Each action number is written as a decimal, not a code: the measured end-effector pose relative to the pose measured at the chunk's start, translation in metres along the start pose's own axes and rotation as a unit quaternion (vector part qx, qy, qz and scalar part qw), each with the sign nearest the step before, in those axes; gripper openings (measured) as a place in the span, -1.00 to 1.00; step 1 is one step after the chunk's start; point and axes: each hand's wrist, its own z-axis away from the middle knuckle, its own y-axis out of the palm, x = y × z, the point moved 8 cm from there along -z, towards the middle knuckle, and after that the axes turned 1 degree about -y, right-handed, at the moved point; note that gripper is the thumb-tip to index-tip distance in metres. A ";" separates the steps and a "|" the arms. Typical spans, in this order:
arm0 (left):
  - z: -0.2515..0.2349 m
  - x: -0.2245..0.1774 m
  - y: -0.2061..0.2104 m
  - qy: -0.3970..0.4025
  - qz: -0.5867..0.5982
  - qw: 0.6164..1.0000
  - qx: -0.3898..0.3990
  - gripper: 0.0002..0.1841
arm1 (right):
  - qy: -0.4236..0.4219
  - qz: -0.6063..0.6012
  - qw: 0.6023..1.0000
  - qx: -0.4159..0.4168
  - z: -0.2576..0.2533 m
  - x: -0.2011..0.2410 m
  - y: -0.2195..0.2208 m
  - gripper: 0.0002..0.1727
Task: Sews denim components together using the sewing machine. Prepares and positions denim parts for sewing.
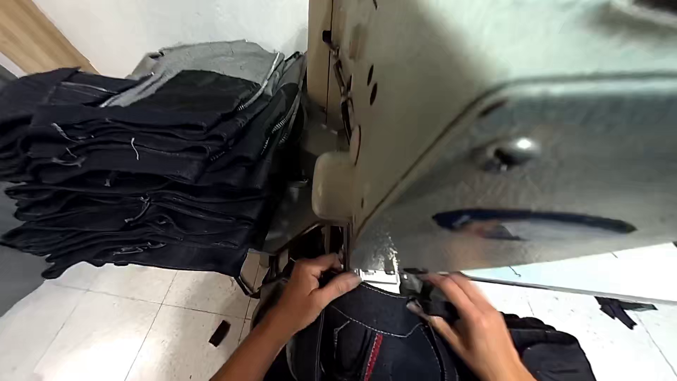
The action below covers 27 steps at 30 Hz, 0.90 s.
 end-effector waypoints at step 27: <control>-0.005 -0.021 -0.009 -0.077 -0.241 0.967 -0.009 -0.54 | 0.040 -0.244 0.967 0.066 -0.063 0.066 -0.007 -0.83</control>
